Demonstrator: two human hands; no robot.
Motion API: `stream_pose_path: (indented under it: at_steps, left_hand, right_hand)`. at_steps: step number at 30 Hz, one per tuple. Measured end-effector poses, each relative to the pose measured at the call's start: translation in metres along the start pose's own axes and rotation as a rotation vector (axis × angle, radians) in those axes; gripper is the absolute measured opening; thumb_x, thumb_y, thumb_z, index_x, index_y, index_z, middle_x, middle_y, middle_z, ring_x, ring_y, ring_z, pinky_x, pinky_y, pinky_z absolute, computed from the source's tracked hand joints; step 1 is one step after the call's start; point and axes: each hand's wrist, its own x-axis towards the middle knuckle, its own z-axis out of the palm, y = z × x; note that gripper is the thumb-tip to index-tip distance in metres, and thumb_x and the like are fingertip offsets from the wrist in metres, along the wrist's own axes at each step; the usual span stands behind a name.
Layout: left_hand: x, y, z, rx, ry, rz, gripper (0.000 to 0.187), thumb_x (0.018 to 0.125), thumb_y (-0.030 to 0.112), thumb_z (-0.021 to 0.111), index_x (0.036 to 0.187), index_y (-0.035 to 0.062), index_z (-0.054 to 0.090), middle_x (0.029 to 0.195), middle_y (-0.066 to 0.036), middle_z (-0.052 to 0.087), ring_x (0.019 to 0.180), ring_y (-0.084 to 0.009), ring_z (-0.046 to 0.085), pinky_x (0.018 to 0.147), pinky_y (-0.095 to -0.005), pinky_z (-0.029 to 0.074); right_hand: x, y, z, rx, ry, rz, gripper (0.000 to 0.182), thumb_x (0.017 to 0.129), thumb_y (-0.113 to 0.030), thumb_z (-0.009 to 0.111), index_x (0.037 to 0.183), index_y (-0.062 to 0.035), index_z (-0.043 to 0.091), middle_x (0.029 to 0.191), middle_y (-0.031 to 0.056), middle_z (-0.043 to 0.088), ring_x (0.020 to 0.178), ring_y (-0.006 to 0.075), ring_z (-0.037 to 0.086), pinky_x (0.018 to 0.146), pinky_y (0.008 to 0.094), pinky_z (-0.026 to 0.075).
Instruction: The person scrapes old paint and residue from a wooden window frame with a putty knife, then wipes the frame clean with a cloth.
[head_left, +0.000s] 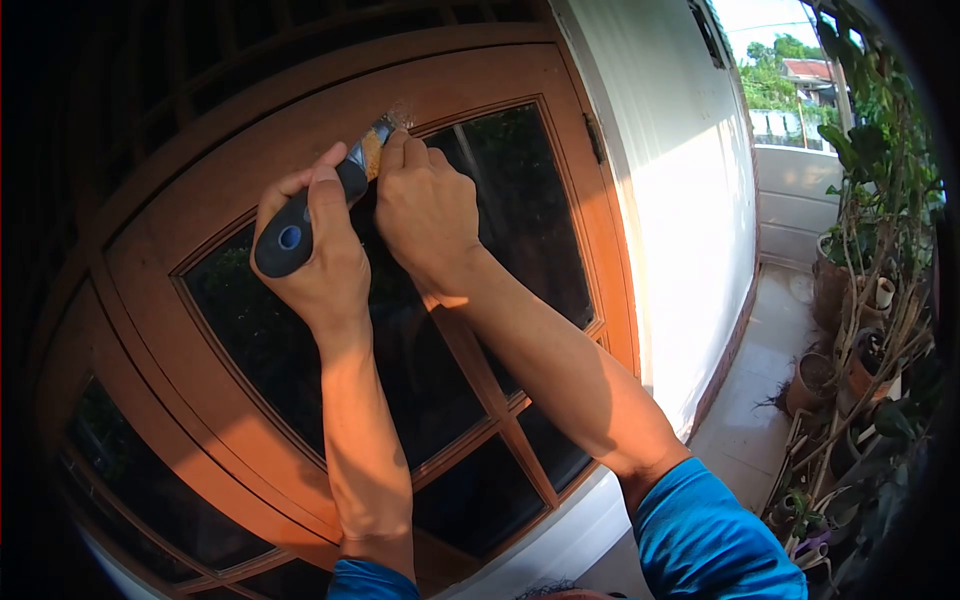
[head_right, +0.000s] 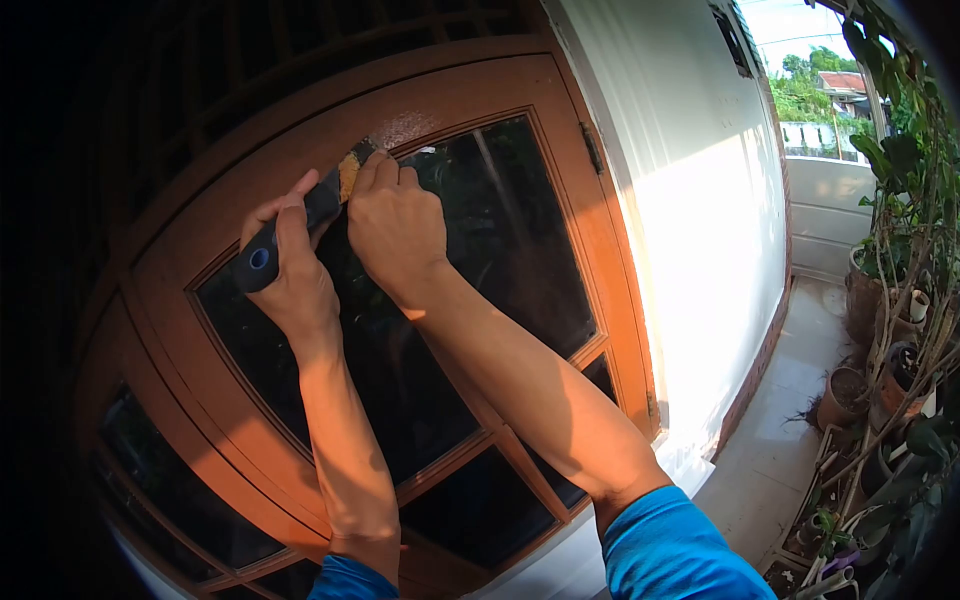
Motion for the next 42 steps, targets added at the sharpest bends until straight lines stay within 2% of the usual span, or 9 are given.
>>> stream_pose_path:
  at_steps: [4,16,19,24,26,30,34,38,42]
  left_hand:
    - [-0.001,-0.006,0.004,-0.07,-0.001,-0.023,0.012,0.097,0.005,0.06,0.097,-0.0069,0.059,0.106,-0.025,0.072,0.094,-0.0224,0.073,0.081,-0.0319,0.063]
    - [0.011,-0.009,0.019,-0.053,0.001,-0.038,0.013,0.097,0.004,0.059,0.099,-0.0093,0.059,0.105,-0.027,0.071,0.095,-0.0261,0.073,0.083,-0.0351,0.064]
    - [0.007,-0.012,0.011,-0.101,-0.004,-0.034,0.013,0.098,0.005,0.058,0.102,-0.0074,0.057,0.11,-0.029,0.07,0.1,-0.0282,0.072,0.086,-0.0377,0.063]
    - [-0.015,0.019,-0.046,-0.18,0.109,0.141,0.015,0.101,0.014,0.052,0.106,-0.0002,0.054,0.118,-0.034,0.064,0.112,-0.0377,0.067,0.09,-0.0428,0.062]
    - [-0.036,0.029,-0.068,-0.165,0.136,0.148,0.019,0.101,0.018,0.05,0.107,0.0,0.053,0.118,-0.035,0.064,0.112,-0.0383,0.067,0.091,-0.043,0.062]
    - [-0.079,0.041,-0.099,-0.082,0.112,0.119,0.025,0.1,0.022,0.047,0.109,-0.0006,0.052,0.118,-0.034,0.063,0.112,-0.0368,0.066,0.094,-0.0442,0.059]
    - [-0.104,0.05,-0.132,-0.047,0.073,0.077,0.026,0.1,0.023,0.045,0.111,-0.0003,0.051,0.117,-0.032,0.064,0.109,-0.034,0.067,0.1,-0.044,0.054]
    - [-0.116,0.054,-0.149,-0.078,0.063,0.039,0.025,0.1,0.023,0.046,0.11,0.0003,0.051,0.118,-0.031,0.065,0.109,-0.0337,0.067,0.102,-0.0443,0.052]
    - [-0.12,0.058,-0.156,-0.2,-0.056,0.018,0.027,0.102,0.021,0.043,0.113,-0.0008,0.056,0.126,-0.032,0.062,0.12,-0.033,0.063,0.106,-0.0432,0.05]
  right_hand:
    - [0.005,0.006,0.001,-0.041,-0.018,-0.028,0.042,0.081,-0.013,0.063,0.113,0.0141,0.063,0.092,0.0165,0.068,0.083,0.024,0.07,0.062,0.0289,0.059]
    - [0.016,0.017,0.013,0.027,0.025,0.019,0.046,0.079,-0.012,0.065,0.114,0.0157,0.06,0.092,0.0179,0.068,0.084,0.028,0.071,0.064,0.0326,0.06]
    - [0.013,0.025,0.006,0.179,-0.007,0.035,0.032,0.087,-0.015,0.065,0.109,0.0086,0.061,0.089,0.0211,0.069,0.084,0.0328,0.071,0.07,0.0383,0.059]
    - [0.006,0.072,-0.008,0.686,0.188,0.24,0.034,0.082,-0.018,0.08,0.101,0.0029,0.061,0.095,0.0208,0.067,0.089,0.0384,0.068,0.077,0.0436,0.054]
    - [0.016,0.079,-0.008,0.632,0.233,0.282,0.028,0.081,-0.012,0.08,0.099,0.0038,0.066,0.097,0.0212,0.066,0.091,0.038,0.068,0.077,0.0416,0.054]
    - [0.026,0.048,0.016,0.616,0.258,-0.101,0.016,0.081,-0.005,0.073,0.097,-0.0005,0.074,0.094,0.0187,0.065,0.086,0.0363,0.067,0.074,0.0424,0.054]
    - [0.047,0.064,0.022,0.44,0.25,0.07,0.016,0.081,-0.006,0.071,0.096,0.0001,0.074,0.091,0.0184,0.062,0.078,0.036,0.065,0.07,0.0458,0.053]
    - [0.032,0.043,0.021,0.484,0.249,-0.096,0.013,0.078,-0.007,0.071,0.088,-0.0003,0.074,0.088,0.0195,0.062,0.077,0.0393,0.065,0.07,0.0472,0.053]
    - [0.054,0.081,0.019,0.334,0.196,0.096,0.013,0.073,-0.006,0.071,0.085,-0.0011,0.071,0.092,0.0202,0.062,0.084,0.0403,0.065,0.074,0.0479,0.054]
